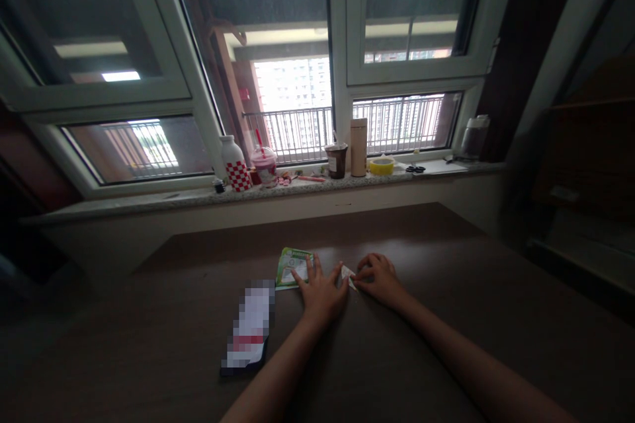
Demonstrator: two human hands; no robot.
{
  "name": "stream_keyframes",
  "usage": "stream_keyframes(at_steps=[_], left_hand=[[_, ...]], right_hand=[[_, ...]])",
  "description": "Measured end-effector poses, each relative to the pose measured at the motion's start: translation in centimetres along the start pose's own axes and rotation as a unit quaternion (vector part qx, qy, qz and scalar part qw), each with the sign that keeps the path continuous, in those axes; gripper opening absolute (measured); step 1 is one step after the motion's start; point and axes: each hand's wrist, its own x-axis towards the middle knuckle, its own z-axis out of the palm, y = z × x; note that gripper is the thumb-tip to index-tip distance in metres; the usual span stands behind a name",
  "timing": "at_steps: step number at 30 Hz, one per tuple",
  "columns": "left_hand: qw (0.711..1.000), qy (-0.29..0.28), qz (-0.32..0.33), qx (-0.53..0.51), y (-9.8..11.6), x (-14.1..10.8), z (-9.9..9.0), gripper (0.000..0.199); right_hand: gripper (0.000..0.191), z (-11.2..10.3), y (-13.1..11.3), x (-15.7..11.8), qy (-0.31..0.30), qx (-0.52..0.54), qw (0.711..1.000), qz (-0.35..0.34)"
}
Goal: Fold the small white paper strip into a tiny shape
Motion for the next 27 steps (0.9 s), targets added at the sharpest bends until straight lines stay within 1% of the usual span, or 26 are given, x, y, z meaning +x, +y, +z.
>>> stream_keyframes(at_steps=[8,10,13,16,22,27], left_hand=[[0.999,-0.007,0.018,0.033,-0.09,-0.05,-0.20,0.062],[0.999,-0.007,0.031,0.032,-0.21,-0.21,-0.30,0.058],[0.998,-0.014,0.057,0.016,-0.41,-0.45,-0.45,0.045],[0.997,-0.021,0.070,0.001,-0.49,-0.51,-0.53,0.039],[0.999,-0.015,0.034,0.009,-0.16,-0.23,-0.61,0.037],[0.999,-0.016,0.020,0.025,0.04,-0.11,-0.78,0.037]], right_hand=[[0.008,0.33,0.27,0.11,0.006,0.003,1.000,0.007],[0.009,0.36,0.32,0.11,0.010,0.005,1.000,0.007],[0.010,0.35,0.32,0.08,0.007,0.010,1.000,0.005],[0.010,0.33,0.30,0.07,0.006,0.008,1.000,0.007],[0.008,0.34,0.38,0.15,0.009,0.005,1.000,0.005],[0.009,0.33,0.40,0.14,0.000,0.002,1.000,0.002]])
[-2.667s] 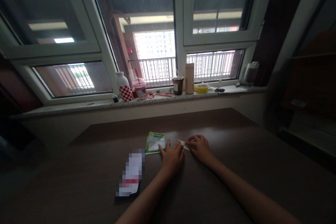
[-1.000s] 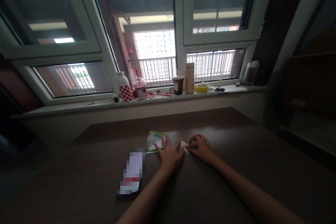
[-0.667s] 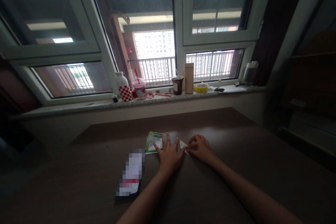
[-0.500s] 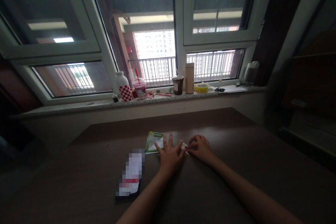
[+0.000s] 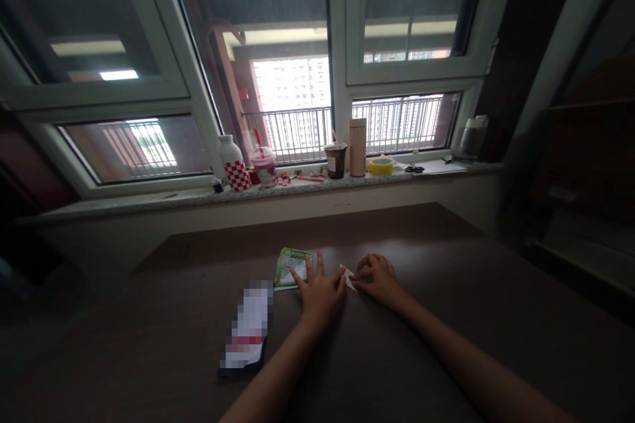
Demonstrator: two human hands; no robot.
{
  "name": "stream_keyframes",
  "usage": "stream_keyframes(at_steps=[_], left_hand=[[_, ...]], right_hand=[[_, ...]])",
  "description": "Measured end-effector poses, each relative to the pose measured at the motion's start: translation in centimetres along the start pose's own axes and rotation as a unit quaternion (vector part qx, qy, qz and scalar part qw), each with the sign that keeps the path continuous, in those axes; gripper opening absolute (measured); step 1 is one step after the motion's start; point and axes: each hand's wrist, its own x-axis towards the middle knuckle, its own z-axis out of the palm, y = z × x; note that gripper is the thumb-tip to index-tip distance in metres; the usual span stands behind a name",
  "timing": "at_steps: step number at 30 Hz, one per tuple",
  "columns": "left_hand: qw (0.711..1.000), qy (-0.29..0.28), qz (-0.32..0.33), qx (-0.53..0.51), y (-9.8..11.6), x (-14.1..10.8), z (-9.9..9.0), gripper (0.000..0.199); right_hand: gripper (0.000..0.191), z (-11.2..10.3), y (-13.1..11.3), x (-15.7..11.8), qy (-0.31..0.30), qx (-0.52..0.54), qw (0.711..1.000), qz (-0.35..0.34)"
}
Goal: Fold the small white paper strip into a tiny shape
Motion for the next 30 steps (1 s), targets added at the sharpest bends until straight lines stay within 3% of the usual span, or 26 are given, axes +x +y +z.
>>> stream_keyframes(at_steps=[30], left_hand=[[1.000,-0.007,-0.029,0.009,0.01,0.27,0.28,0.047]], right_hand=[[0.011,-0.41,-0.54,-0.19,-0.021,0.002,1.000,-0.007]])
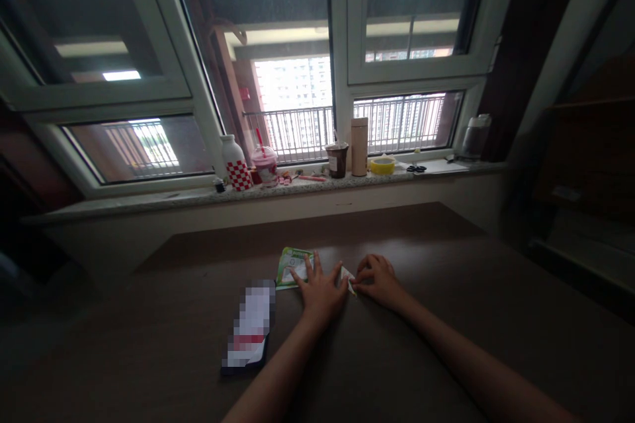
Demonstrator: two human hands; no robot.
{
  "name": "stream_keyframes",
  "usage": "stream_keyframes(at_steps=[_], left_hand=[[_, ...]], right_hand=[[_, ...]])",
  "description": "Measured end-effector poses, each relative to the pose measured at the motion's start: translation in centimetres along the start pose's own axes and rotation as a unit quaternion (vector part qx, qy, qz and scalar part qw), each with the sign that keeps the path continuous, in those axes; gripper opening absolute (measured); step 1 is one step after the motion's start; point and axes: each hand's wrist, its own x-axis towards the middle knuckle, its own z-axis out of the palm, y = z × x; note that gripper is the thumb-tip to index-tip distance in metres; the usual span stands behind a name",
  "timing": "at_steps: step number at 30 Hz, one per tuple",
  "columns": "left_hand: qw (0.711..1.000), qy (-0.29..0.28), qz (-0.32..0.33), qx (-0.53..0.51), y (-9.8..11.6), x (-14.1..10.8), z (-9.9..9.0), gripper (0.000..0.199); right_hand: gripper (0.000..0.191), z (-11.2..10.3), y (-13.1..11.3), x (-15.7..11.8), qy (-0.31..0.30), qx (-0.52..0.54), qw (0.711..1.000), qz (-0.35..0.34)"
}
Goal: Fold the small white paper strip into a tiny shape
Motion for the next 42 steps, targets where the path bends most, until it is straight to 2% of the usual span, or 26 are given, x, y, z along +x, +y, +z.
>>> stream_keyframes(at_steps=[9,15,18,25,36,42], left_hand=[[1.000,-0.003,0.014,-0.014,-0.35,-0.08,-0.18,0.049],[0.997,0.014,0.043,-0.057,-0.78,-0.12,-0.81,0.024],[0.997,0.016,0.041,-0.056,-0.80,-0.21,-0.76,0.021],[0.998,0.031,0.040,-0.022,-0.31,-0.56,-0.73,0.027],[0.999,0.024,0.040,0.001,-0.11,-0.39,-0.68,0.040],[1.000,-0.002,0.030,-0.005,-0.40,-0.27,-0.64,0.047]], right_hand=[[0.011,0.03,-0.25,-0.29,0.006,-0.001,1.000,0.010],[0.010,0.17,-0.04,-0.28,0.013,0.003,1.000,0.005],[0.009,0.09,-0.11,-0.27,0.007,0.000,1.000,0.009],[0.009,0.13,-0.06,-0.23,0.006,0.004,1.000,0.000],[0.010,0.23,0.06,-0.12,-0.002,0.006,1.000,0.004],[0.011,0.25,0.02,-0.18,0.003,0.005,1.000,0.006]])
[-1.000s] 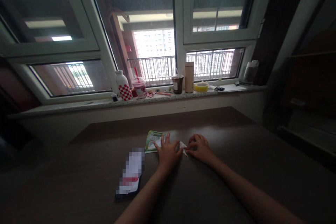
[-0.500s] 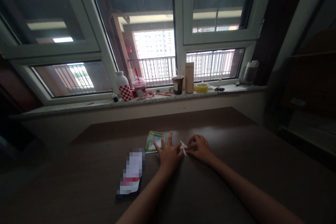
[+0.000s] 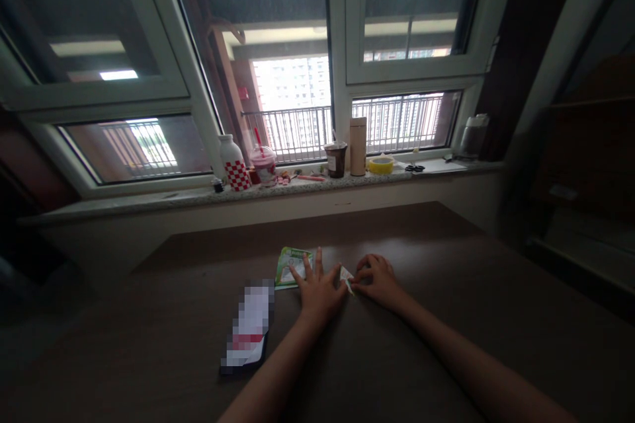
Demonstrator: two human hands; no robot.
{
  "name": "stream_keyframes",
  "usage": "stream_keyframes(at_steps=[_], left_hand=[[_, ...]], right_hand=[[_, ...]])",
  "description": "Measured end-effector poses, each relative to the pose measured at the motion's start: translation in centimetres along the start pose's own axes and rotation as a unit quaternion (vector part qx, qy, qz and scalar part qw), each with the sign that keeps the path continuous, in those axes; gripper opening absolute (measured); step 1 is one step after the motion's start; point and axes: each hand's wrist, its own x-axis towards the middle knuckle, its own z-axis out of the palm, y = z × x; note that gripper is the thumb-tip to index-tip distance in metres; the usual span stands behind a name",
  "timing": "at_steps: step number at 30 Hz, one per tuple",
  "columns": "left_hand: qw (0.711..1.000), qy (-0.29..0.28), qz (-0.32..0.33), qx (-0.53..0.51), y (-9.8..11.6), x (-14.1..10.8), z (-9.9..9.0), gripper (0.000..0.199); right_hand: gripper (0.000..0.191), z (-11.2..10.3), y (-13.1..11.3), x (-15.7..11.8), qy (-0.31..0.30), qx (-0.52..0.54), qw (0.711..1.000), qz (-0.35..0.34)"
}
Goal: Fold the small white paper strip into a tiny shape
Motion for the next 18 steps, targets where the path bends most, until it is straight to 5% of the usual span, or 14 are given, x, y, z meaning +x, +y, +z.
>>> stream_keyframes(at_steps=[11,18], left_hand=[[0.999,0.003,0.023,-0.024,-0.39,-0.22,0.35,0.032],[1.000,-0.001,0.004,-0.017,-0.23,0.00,0.00,0.039]], right_hand=[[0.009,0.03,0.02,-0.02,0.008,-0.002,1.000,-0.006],[0.010,-0.08,-0.08,-0.14,0.001,0.007,1.000,-0.004]])
